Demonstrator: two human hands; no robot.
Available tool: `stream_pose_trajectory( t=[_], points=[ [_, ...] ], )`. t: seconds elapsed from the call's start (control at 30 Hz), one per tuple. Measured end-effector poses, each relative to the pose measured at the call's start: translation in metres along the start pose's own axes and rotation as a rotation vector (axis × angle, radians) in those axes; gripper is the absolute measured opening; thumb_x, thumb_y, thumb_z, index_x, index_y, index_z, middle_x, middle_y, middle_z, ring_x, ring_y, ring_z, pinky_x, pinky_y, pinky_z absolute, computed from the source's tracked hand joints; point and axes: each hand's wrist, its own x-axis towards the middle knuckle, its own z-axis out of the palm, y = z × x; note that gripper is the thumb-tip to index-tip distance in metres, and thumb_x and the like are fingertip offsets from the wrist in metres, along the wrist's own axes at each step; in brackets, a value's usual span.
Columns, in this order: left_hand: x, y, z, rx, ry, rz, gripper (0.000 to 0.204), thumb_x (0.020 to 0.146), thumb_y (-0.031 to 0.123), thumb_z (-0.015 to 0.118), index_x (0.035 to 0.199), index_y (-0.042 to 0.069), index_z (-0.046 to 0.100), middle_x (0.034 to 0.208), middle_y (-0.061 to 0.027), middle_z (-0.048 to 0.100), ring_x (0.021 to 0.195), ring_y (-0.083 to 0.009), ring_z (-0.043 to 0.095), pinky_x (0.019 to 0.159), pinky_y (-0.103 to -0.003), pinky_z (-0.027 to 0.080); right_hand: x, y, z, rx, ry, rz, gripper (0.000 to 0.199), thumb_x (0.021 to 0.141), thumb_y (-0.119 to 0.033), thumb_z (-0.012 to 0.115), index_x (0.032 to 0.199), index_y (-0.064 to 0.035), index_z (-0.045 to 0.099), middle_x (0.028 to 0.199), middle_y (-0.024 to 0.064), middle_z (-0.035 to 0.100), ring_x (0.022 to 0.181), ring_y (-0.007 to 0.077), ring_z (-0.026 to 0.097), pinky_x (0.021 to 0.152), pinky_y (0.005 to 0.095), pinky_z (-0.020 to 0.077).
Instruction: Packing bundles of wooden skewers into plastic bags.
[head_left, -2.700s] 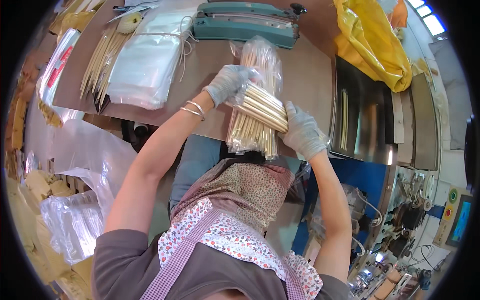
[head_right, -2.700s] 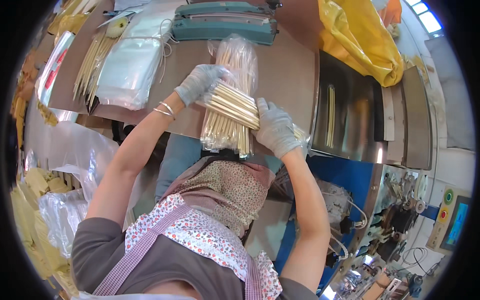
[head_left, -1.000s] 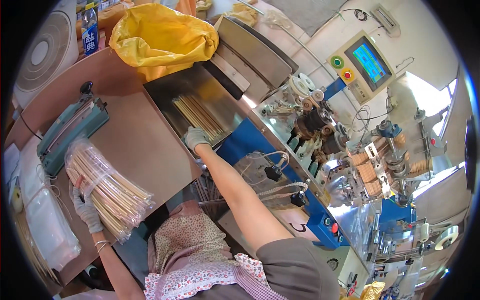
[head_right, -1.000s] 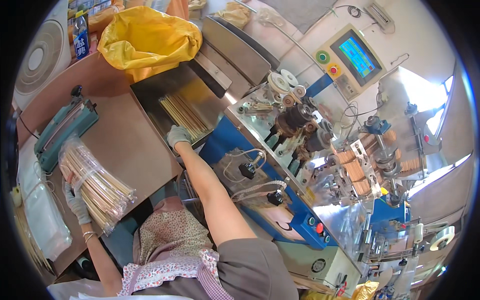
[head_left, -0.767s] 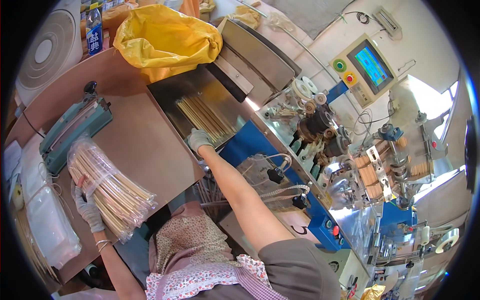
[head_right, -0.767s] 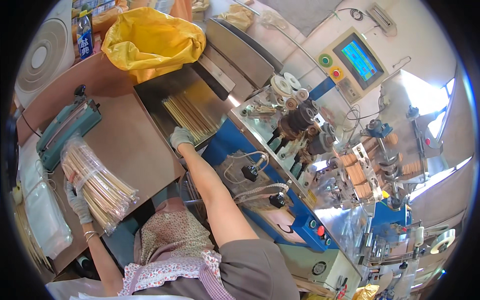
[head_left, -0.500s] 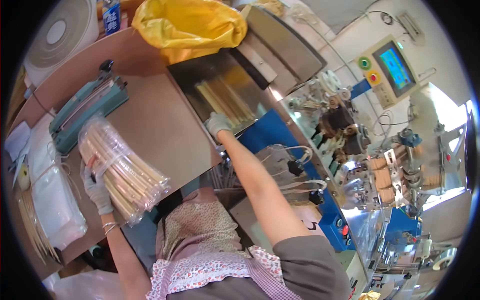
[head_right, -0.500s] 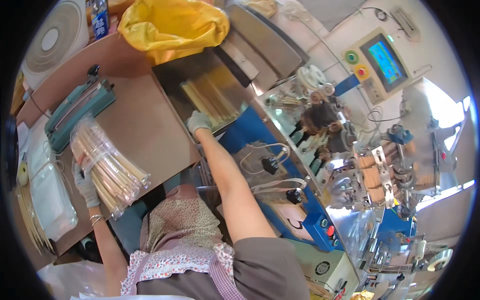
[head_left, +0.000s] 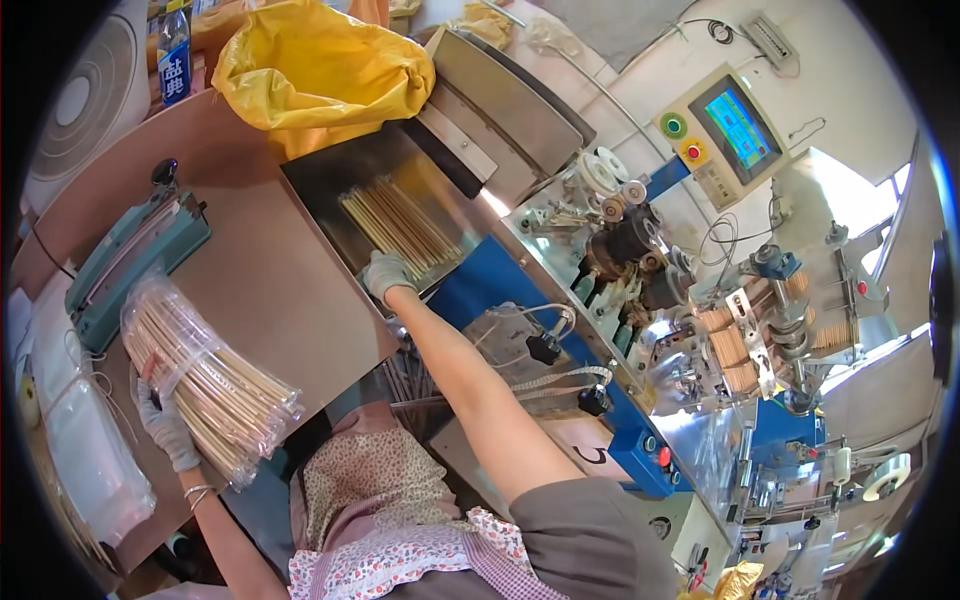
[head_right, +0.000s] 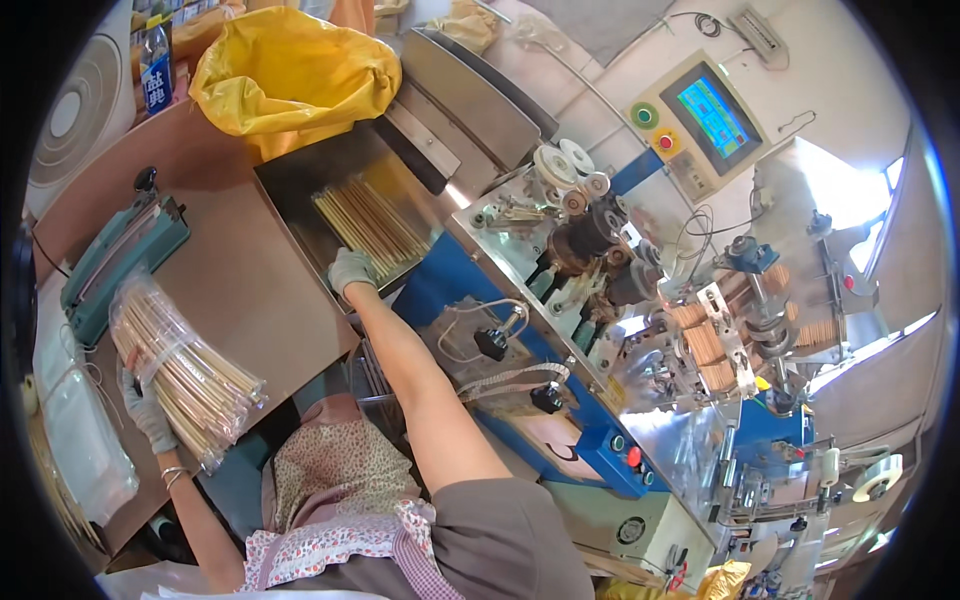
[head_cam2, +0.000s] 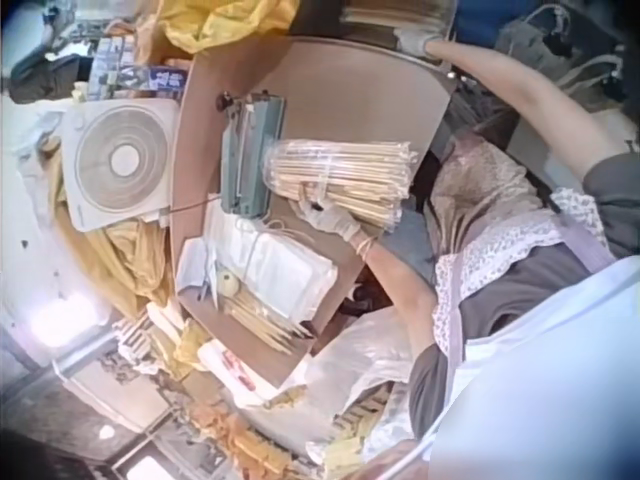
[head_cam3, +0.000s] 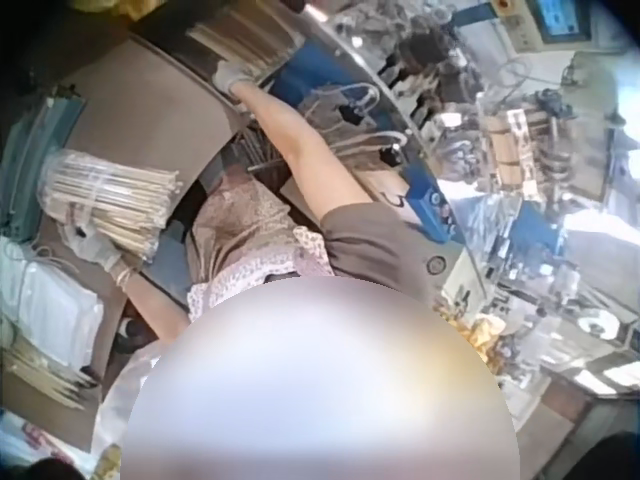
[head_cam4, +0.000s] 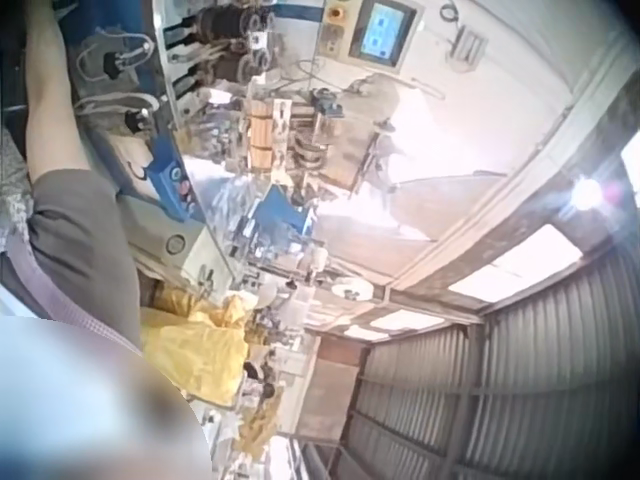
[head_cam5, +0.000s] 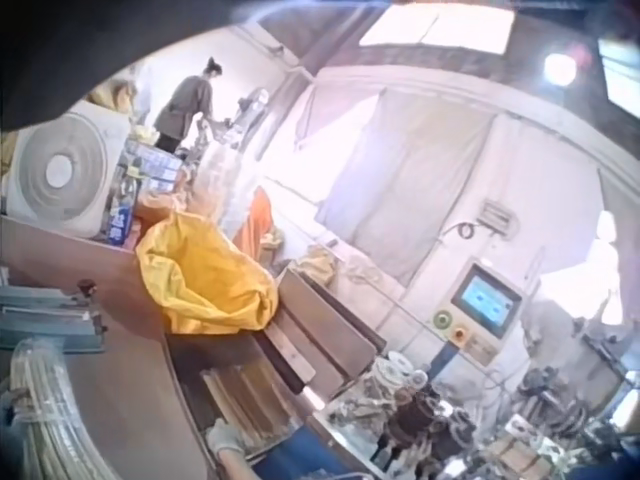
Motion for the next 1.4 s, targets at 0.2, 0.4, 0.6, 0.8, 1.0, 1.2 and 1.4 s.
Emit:
stream_pose_trajectory(
  t=[0.2,0.4,0.6,0.8,1.0,1.2,1.4],
  points=[
    [0.000,-0.002,0.006,-0.067,0.006,-0.028,0.037,0.087,0.017,0.063,0.121,0.004,0.059,0.136,-0.0101,0.044,0.125,-0.0218,0.041,0.108,-0.032,0.030,0.013,0.009,0.009,0.006,-0.009,0.012,0.038,0.085,-0.027,0.056,0.118,-0.0079,0.056,0.127,0.0209,0.049,0.120,0.0369,0.047,0.097,0.0466,0.0408],
    [0.001,-0.003,0.001,-0.023,0.014,-0.002,0.037,0.087,0.016,0.063,0.122,0.004,0.059,0.136,-0.0097,0.044,0.125,-0.0218,0.041,0.109,-0.032,0.030,0.007,-0.001,0.007,0.040,-0.018,0.014,0.037,0.085,-0.025,0.053,0.118,-0.0082,0.056,0.127,0.0206,0.049,0.120,0.0368,0.048,0.097,0.0466,0.0411],
    [0.001,0.009,0.016,-0.054,-0.011,-0.007,0.037,0.085,0.014,0.064,0.121,0.004,0.060,0.135,-0.0106,0.043,0.126,-0.0226,0.040,0.109,-0.033,0.030,0.046,0.042,0.037,-0.129,0.132,-0.142,0.029,0.086,-0.028,0.055,0.106,-0.0080,0.058,0.115,0.0240,0.055,0.106,0.0391,0.056,0.089,0.0468,0.0445],
    [0.000,0.000,0.002,-0.042,0.028,-0.021,0.038,0.083,0.013,0.065,0.120,0.004,0.061,0.136,-0.0108,0.041,0.126,-0.0232,0.040,0.109,-0.033,0.030,0.017,0.007,0.024,-0.012,0.147,-0.052,0.026,0.086,-0.027,0.056,0.102,-0.0079,0.060,0.112,0.0258,0.057,0.104,0.0401,0.057,0.087,0.0473,0.0454],
    [0.000,-0.003,0.006,-0.045,0.021,-0.025,0.036,0.088,0.016,0.062,0.122,0.004,0.059,0.134,-0.0102,0.046,0.125,-0.0217,0.042,0.108,-0.032,0.030,0.015,0.012,0.013,-0.016,0.115,-0.092,0.027,0.085,-0.028,0.057,0.100,-0.0058,0.061,0.103,0.0263,0.062,0.100,0.0412,0.059,0.086,0.0485,0.0463],
    [0.000,0.002,0.005,-0.023,0.031,-0.018,0.035,0.084,0.014,0.064,0.118,0.003,0.061,0.134,-0.0103,0.042,0.125,-0.0226,0.041,0.107,-0.033,0.031,0.010,0.007,0.003,-0.048,0.115,-0.102,0.027,0.084,-0.027,0.058,0.100,-0.0058,0.062,0.099,0.0251,0.064,0.098,0.0406,0.060,0.084,0.0480,0.0470],
    [0.000,-0.003,-0.008,0.004,0.029,-0.011,0.036,0.084,0.012,0.063,0.119,0.004,0.061,0.132,-0.0116,0.044,0.124,-0.0229,0.041,0.106,-0.033,0.032,0.012,-0.007,0.005,-0.085,0.124,-0.158,0.023,0.081,-0.022,0.058,0.094,-0.0057,0.069,0.097,0.0253,0.065,0.096,0.0384,0.063,0.084,0.0458,0.0494]
  ],
)
